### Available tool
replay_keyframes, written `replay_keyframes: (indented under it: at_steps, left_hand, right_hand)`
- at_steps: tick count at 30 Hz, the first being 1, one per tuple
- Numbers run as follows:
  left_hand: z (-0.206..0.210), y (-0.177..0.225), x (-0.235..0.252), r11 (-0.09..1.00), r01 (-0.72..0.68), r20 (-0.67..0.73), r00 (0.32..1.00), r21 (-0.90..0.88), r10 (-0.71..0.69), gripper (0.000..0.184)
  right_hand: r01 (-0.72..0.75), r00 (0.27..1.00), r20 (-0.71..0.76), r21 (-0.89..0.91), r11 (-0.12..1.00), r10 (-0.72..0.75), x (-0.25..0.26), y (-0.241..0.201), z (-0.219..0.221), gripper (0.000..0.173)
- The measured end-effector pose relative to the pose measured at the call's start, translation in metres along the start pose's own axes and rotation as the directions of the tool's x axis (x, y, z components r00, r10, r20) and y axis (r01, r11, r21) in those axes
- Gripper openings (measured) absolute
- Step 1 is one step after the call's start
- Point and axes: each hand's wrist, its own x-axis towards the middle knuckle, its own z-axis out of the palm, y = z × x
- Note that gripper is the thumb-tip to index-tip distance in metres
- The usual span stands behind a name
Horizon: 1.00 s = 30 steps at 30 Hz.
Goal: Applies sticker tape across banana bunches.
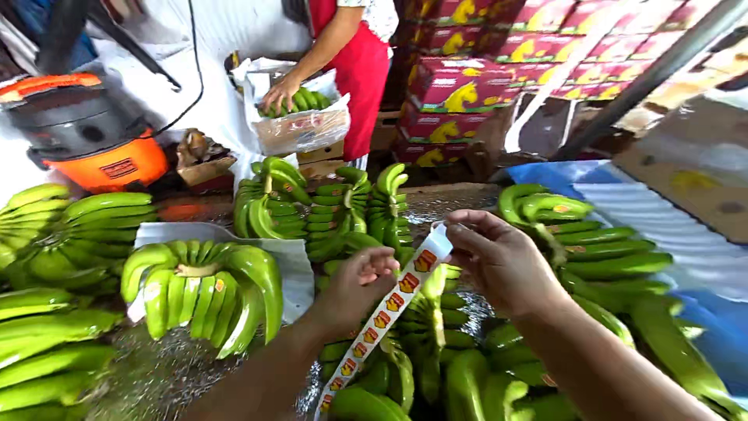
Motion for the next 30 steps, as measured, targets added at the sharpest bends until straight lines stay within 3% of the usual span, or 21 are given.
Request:
replay_keyframes:
  at_steps: [2, 4, 6, 9, 15, 19, 21, 27, 28, 30]
  left_hand:
    - [0.032, 0.009, 0.02, 0.998, 0.018, 0.055, 0.998, -0.057, -0.015, 0.038]
    - [0.048, 0.013, 0.038, 0.962, -0.191, 0.054, 0.981, 0.192, 0.184, 0.036]
    - [0.061, 0.013, 0.057, 0.773, -0.419, 0.12, 0.902, 0.476, 0.414, 0.03]
    - [0.084, 0.016, 0.084, 0.485, -0.553, 0.25, 0.793, 0.677, 0.555, 0.016]
    - [0.116, 0.007, 0.122, 0.139, -0.711, 0.499, 0.604, 0.689, 0.621, 0.012]
    - [0.135, -0.009, 0.134, 0.015, -0.744, 0.563, 0.518, 0.668, 0.644, 0.01]
    - [0.141, -0.019, 0.141, 0.007, -0.753, 0.573, 0.506, 0.658, 0.645, 0.008]
    - [0.157, -0.037, 0.165, 0.094, -0.758, 0.586, 0.57, 0.645, 0.576, 0.007]
    - [0.16, -0.037, 0.172, 0.171, -0.758, 0.577, 0.604, 0.63, 0.55, 0.009]
    - [0.163, -0.034, 0.191, 0.462, -0.69, 0.509, 0.724, 0.558, 0.466, 0.017]
  right_hand:
    - [0.002, 0.998, -0.061, 0.045, 0.999, 0.001, 0.004, -0.007, -0.015, 0.012]
    - [-0.019, 0.995, -0.099, 0.061, 0.998, 0.025, 0.009, -0.008, -0.034, 0.011]
    - [-0.062, 0.993, -0.098, 0.072, 0.995, 0.069, 0.013, -0.002, -0.052, 0.011]
    - [-0.138, 0.988, -0.061, 0.102, 0.985, 0.145, 0.018, 0.007, -0.073, 0.011]
    - [-0.301, 0.953, 0.064, 0.234, 0.924, 0.295, 0.039, 0.023, -0.117, 0.012]
    - [-0.44, 0.898, 0.164, 0.369, 0.819, 0.408, 0.057, 0.036, -0.143, 0.012]
    - [-0.506, 0.862, 0.197, 0.408, 0.76, 0.468, 0.064, 0.042, -0.153, 0.015]
    - [-0.587, 0.808, 0.237, 0.401, 0.703, 0.539, 0.092, 0.063, -0.176, 0.018]
    - [-0.58, 0.814, 0.233, 0.376, 0.723, 0.532, 0.098, 0.065, -0.18, 0.016]
    - [-0.506, 0.862, 0.197, 0.287, 0.813, 0.467, 0.11, 0.065, -0.189, 0.011]
